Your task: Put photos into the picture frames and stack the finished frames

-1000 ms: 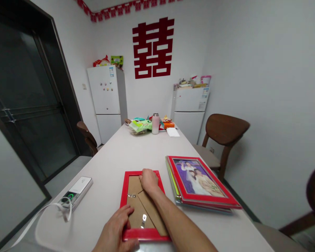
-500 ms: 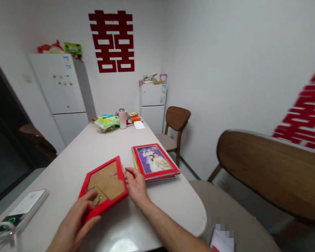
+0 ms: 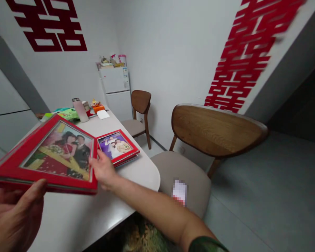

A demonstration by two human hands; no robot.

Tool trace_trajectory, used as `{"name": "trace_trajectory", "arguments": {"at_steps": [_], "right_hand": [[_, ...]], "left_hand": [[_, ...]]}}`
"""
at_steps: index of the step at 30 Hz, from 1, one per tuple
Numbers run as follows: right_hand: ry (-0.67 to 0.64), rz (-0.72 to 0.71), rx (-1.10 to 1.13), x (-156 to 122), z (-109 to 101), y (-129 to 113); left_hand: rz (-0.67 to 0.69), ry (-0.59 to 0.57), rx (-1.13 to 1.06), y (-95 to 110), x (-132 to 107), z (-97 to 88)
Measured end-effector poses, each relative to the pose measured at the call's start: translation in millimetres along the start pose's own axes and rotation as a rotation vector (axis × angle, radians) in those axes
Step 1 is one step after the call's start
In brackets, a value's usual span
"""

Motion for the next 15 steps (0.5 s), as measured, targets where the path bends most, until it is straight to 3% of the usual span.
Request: {"name": "trace_trajectory", "arguments": {"at_steps": [4,7,10,15], "right_hand": [[-0.067,-0.125,-0.821,51,-62,-59],[-0.051,-0.13,-0.993,76,-101,-78],[-0.039,-0.121,-1.098,90,-129,-78],[-0.044,-0.105,-1.236,102,-152,-64]], "left_hand": [[-0.235,-0.197,-0.185,-32,21,49.5],[-0.362,-0.272,-0.179,-75,27,74.0],[-0.375,-0.268,-0.038,-109,32,83.0],[-0.339,-0.203,0.205,-134,43,83.5]]}}
Point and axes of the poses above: each hand's wrist, its own x-axis towards the middle knuckle, its own z-axis out of the palm, y = z × x, the point moved 8 cm from there along x, towards the middle knuckle, and after that the axes turned 10 degrees about -z, right-handed, at the moved point
